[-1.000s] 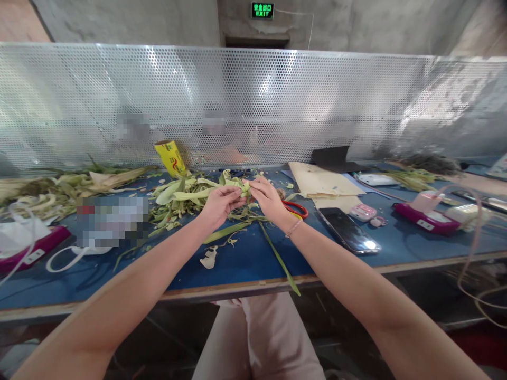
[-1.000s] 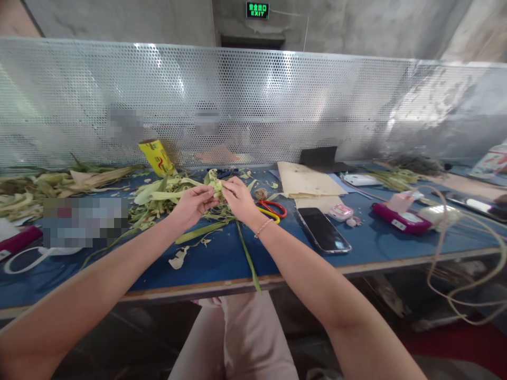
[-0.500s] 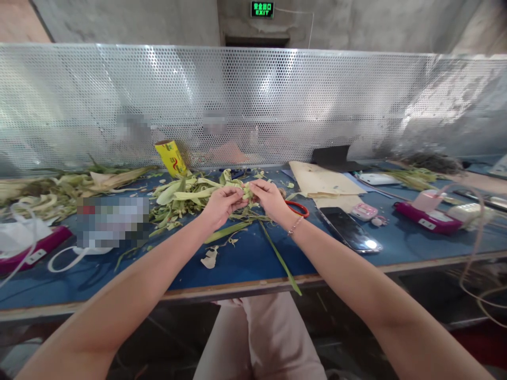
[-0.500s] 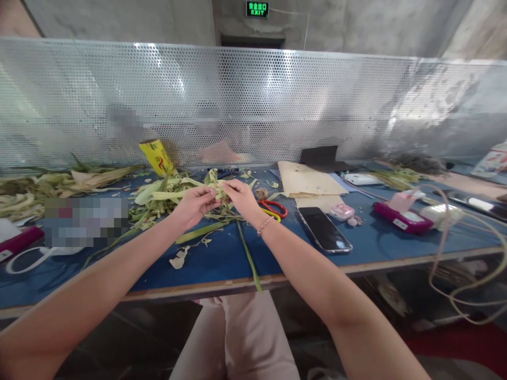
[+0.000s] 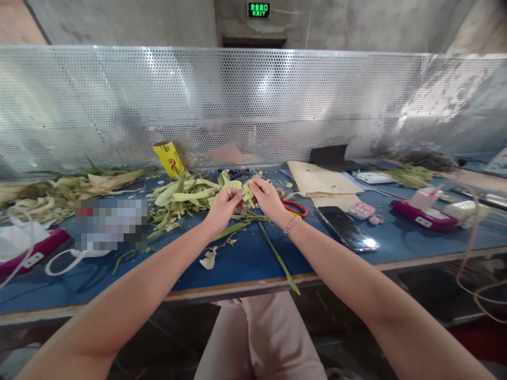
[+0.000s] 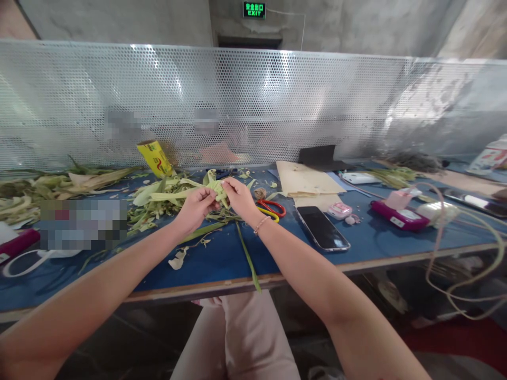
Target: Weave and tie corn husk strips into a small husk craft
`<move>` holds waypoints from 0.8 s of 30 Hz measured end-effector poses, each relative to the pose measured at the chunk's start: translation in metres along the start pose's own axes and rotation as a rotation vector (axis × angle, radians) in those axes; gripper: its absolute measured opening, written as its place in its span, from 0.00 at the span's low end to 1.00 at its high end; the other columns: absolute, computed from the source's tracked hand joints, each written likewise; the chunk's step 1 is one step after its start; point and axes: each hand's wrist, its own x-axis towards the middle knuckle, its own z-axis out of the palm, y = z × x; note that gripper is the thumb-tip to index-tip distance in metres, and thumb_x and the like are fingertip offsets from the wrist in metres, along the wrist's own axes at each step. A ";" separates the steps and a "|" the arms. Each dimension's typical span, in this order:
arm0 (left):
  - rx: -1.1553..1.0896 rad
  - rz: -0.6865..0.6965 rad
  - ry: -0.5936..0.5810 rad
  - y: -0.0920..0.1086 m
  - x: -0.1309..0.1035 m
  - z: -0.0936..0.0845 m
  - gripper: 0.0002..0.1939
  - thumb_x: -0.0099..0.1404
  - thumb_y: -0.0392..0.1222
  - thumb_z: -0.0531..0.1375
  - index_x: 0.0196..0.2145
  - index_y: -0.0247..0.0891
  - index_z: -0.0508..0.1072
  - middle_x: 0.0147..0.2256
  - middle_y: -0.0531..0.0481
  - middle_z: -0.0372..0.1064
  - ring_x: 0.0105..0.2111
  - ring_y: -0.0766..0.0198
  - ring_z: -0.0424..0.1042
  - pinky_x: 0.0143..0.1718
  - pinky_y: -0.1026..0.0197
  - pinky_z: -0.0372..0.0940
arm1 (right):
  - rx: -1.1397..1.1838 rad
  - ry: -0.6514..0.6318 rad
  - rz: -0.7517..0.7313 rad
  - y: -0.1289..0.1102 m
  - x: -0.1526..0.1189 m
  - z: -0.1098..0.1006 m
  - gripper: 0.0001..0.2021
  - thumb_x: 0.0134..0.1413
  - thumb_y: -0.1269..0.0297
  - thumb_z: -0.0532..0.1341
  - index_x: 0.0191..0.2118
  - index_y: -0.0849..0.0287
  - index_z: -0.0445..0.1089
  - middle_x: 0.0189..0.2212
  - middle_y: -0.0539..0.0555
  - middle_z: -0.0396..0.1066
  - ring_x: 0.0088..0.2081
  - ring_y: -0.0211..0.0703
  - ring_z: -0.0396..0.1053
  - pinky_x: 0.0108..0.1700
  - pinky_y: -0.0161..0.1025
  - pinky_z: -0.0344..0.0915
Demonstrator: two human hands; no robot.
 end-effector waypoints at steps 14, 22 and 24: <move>0.527 0.297 0.295 0.000 -0.004 0.005 0.05 0.60 0.32 0.48 0.28 0.39 0.53 0.22 0.58 0.53 0.18 0.73 0.58 0.22 0.65 0.56 | 0.396 -0.138 0.150 0.002 -0.004 0.009 0.15 0.35 0.64 0.63 0.34 0.56 0.63 0.23 0.44 0.60 0.25 0.31 0.63 0.34 0.36 0.65; 0.519 0.286 0.331 -0.004 -0.005 0.005 0.06 0.62 0.38 0.47 0.28 0.40 0.51 0.22 0.57 0.52 0.19 0.72 0.56 0.22 0.65 0.54 | 0.349 -0.080 0.208 0.001 -0.003 0.011 0.16 0.29 0.65 0.66 0.31 0.58 0.64 0.17 0.42 0.61 0.22 0.32 0.64 0.30 0.35 0.64; 0.532 0.295 0.384 -0.005 -0.006 0.005 0.06 0.62 0.39 0.46 0.28 0.40 0.51 0.22 0.57 0.51 0.19 0.72 0.55 0.23 0.65 0.53 | 0.376 -0.083 0.215 -0.002 -0.006 0.015 0.16 0.30 0.64 0.66 0.31 0.58 0.64 0.17 0.41 0.60 0.22 0.32 0.63 0.29 0.34 0.64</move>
